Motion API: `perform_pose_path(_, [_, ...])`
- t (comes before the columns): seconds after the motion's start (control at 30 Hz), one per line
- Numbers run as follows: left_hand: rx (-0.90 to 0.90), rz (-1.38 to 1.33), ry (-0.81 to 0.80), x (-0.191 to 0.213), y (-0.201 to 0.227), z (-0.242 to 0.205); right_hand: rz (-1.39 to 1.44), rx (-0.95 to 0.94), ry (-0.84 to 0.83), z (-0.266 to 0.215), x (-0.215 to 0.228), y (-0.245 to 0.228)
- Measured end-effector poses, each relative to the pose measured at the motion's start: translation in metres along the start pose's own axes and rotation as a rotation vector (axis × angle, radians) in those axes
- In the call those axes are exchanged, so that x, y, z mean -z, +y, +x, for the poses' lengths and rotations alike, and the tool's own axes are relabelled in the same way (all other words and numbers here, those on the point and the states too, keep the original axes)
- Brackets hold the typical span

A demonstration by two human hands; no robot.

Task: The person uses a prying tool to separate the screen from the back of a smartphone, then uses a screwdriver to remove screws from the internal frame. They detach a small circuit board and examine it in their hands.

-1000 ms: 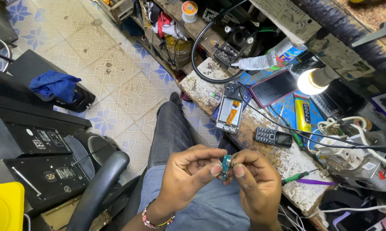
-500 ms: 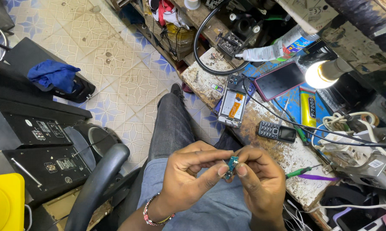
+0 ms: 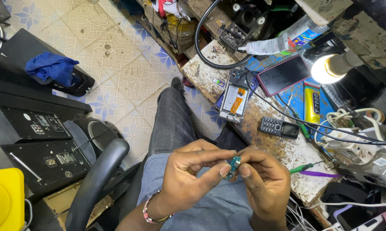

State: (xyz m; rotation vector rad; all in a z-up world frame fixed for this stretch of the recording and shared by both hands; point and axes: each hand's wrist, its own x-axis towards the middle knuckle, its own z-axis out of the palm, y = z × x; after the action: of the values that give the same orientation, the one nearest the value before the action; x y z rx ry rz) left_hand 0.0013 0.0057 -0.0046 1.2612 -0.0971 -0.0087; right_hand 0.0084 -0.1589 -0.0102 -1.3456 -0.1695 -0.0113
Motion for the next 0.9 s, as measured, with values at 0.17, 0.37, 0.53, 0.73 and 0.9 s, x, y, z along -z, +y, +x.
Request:
perform_pose_path(0.17, [-0.022, 0.046, 0.002, 0.0, 0.0, -0.001, 0.034, -0.002, -0.026, 0.0, 0.004, 0.005])
perform_pose_path(0.37, [-0.074, 0.27, 0.003, 0.002, 0.005, -0.001, 0.29, -0.133, -0.093, -0.001, 0.014, 0.016])
perform_pose_path(0.53, [-0.089, 0.349, 0.001, 0.0, 0.009, -0.001, 0.275, -0.121, -0.119, -0.004, 0.012, 0.014])
perform_pose_path(0.73, [-0.203, 0.51, 0.02, -0.003, 0.014, -0.003, 0.28, -0.11, -0.069, -0.009, 0.011, 0.022])
perform_pose_path(0.9, [-0.25, 0.551, -0.022, -0.003, 0.01, -0.004, 0.285, -0.109, -0.011, -0.013, 0.012, 0.028])
